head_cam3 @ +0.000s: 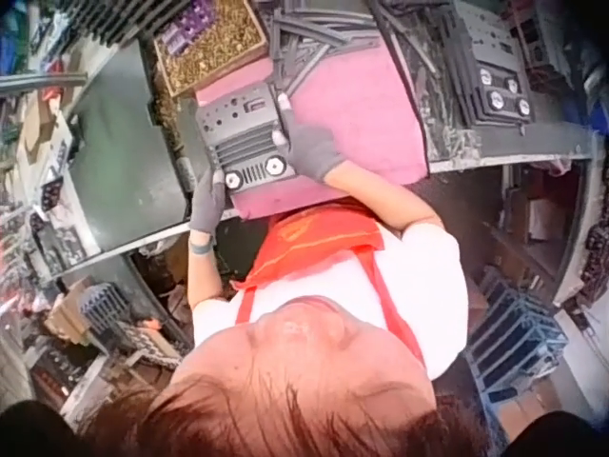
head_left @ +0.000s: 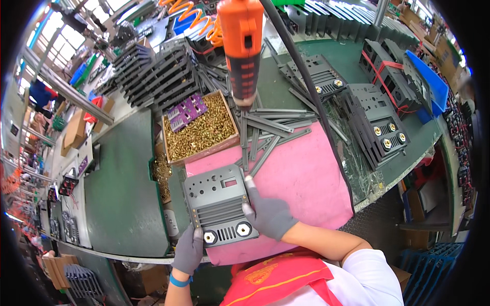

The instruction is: Assembling metal parts by organizing components and using an electric screwdriver to fasten screws onto metal plates.

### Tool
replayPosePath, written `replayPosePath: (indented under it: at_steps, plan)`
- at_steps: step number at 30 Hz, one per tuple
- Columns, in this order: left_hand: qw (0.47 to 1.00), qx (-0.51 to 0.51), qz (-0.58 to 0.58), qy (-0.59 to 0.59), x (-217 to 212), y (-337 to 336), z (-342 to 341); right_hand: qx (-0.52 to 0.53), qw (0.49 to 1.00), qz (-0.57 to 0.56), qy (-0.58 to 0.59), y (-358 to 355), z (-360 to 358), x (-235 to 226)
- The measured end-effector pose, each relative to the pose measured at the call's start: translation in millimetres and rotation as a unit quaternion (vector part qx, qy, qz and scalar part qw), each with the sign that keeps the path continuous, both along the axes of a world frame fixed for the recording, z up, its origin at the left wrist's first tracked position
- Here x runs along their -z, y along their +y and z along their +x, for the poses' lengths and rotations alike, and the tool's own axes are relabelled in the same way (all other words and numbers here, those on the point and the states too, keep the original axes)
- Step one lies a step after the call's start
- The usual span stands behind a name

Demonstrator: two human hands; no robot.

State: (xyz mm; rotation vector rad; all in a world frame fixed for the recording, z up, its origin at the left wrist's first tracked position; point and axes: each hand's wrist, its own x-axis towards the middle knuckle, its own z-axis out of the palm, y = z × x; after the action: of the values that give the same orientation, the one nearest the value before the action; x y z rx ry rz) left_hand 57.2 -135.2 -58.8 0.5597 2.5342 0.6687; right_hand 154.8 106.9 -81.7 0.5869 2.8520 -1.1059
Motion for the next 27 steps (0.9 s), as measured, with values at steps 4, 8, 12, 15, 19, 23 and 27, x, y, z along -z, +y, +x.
replayPosePath:
  at_steps: [4, 8, 12, 15, 19, 23, 27]
  plan:
    - [0.988, 0.04, 0.075, -0.129, -25.7, 11.4, 0.3, -0.009, 0.992, -0.123, -0.016, 6.7, 11.6, 8.1]
    - [0.983, 0.096, 0.126, -0.096, -77.1, 43.8, 8.5, -0.026, 0.983, -0.181, 0.001, 52.2, 13.8, -40.8]
    - [0.951, 0.088, 0.193, -0.225, -112.5, 135.2, -14.3, -0.015, 0.989, -0.123, 0.082, 145.8, -15.0, -63.3]
    - [0.947, 0.133, 0.218, -0.197, -87.5, 214.7, -37.9, 0.082, 0.985, -0.142, 0.056, 218.4, -24.3, -71.8]
    - [0.91, 0.224, 0.344, -0.052, -9.0, 328.9, -84.3, 0.159, 0.974, 0.008, 0.16, 310.2, -37.7, -83.5]
    - [0.908, 0.085, 0.337, -0.236, -19.5, 420.9, -68.1, 0.234, 0.961, 0.028, 0.145, 380.6, -42.1, -82.6]
    - [0.933, 0.069, 0.258, -0.24, 58.8, 465.9, -100.5, 0.206, 0.966, 0.14, 0.061, 418.6, -63.9, -64.7]
